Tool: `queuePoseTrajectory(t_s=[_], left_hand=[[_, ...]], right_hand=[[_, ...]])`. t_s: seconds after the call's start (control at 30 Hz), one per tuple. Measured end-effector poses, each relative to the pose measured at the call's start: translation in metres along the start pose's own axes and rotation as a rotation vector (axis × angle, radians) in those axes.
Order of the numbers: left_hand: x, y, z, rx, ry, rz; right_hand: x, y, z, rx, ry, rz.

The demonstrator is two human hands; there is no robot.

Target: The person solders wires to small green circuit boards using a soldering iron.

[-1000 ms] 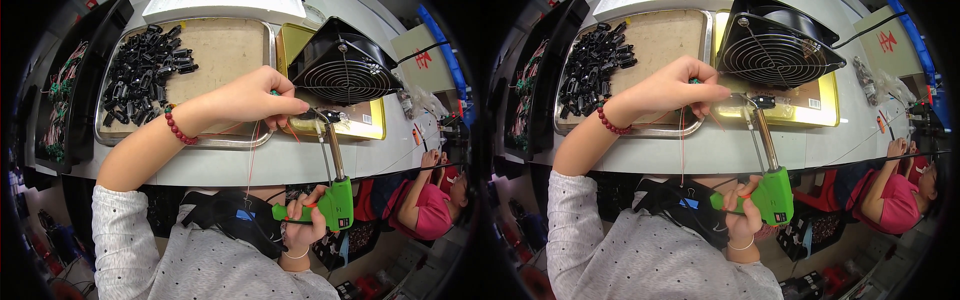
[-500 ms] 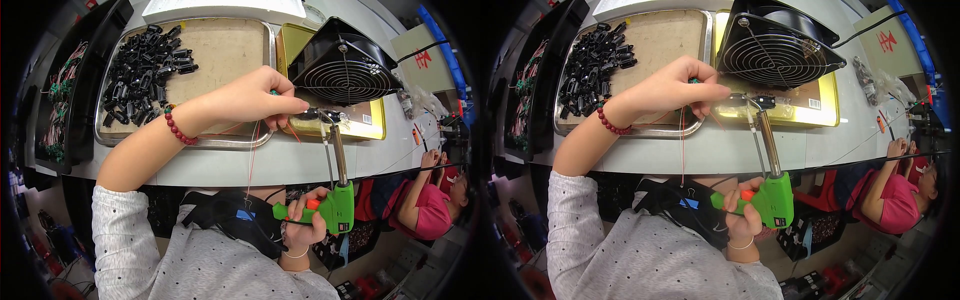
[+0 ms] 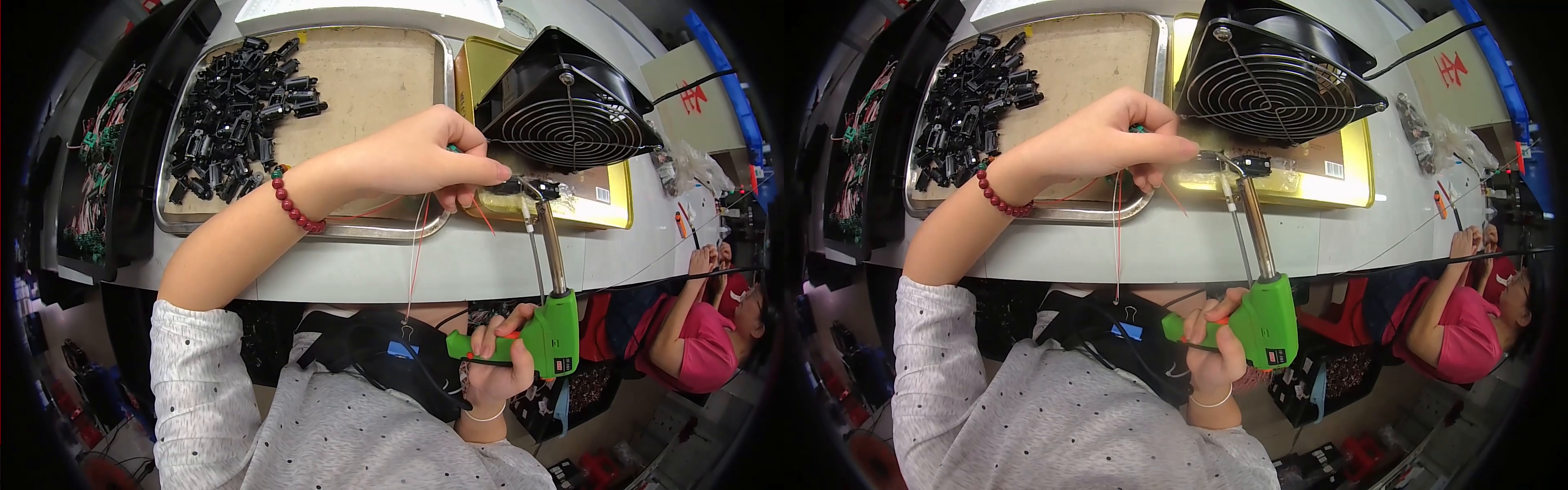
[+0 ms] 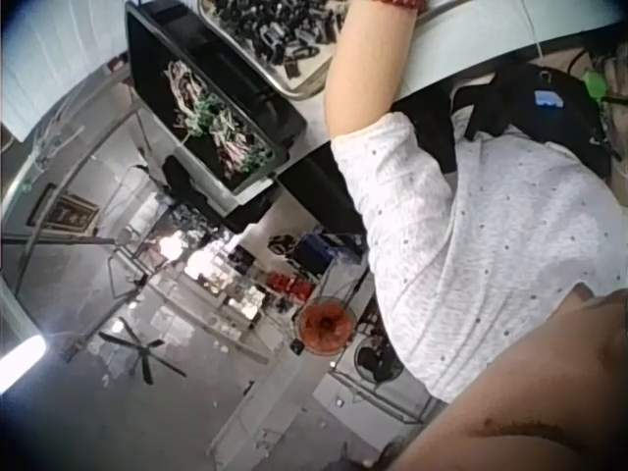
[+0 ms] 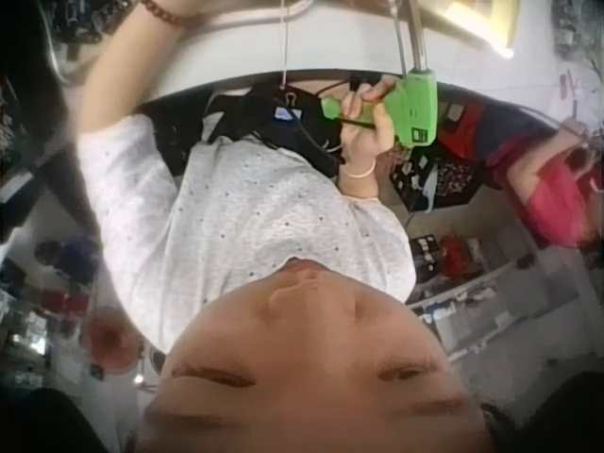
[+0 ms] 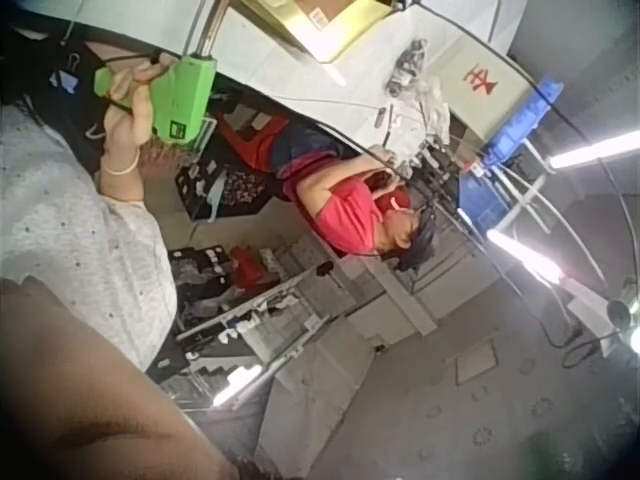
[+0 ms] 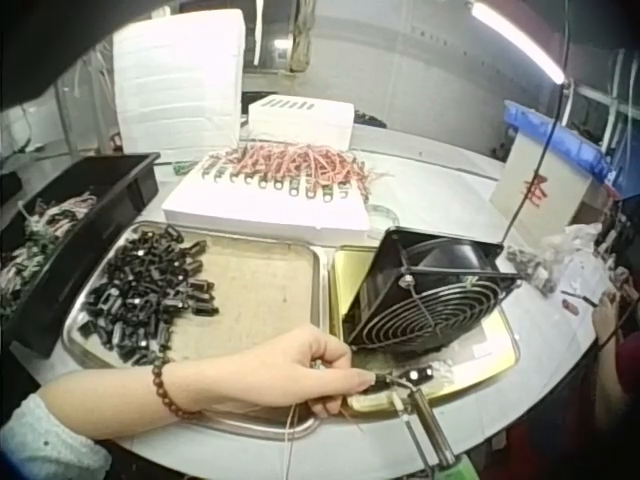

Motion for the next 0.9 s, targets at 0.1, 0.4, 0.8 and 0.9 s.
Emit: queuePoseTrajectory(t_s=[0.1,0.4,0.8,0.9], left_hand=[[-0.0003,0.0006,0.0005,0.006,0.001,-0.001],[0.0009,0.0031,0.0000,0.008,0.019,0.017],[0.0018,0.0016,-0.0017,0.010,0.030,0.041],[0.0014,0.0022,-0.0016,0.015,0.031,0.041]], right_hand=[[-0.0001,0.0001,-0.0002,0.003,0.000,0.000],[0.0032,0.0035,-0.0012,0.047,0.080,0.027],[0.0062,0.0035,-0.0030,0.030,0.101,0.065],[0.0068,0.0026,-0.0031,0.023,0.105,0.064]])
Point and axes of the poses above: each hand's wrist, its own y-axis towards the middle knuckle, its own x-axis out of the back of the hand, z = x × y, the point moved 3 cm from there along y, towards the middle knuckle, and after that the axes turned 7 degrees about -z, right-handed, at the moved point
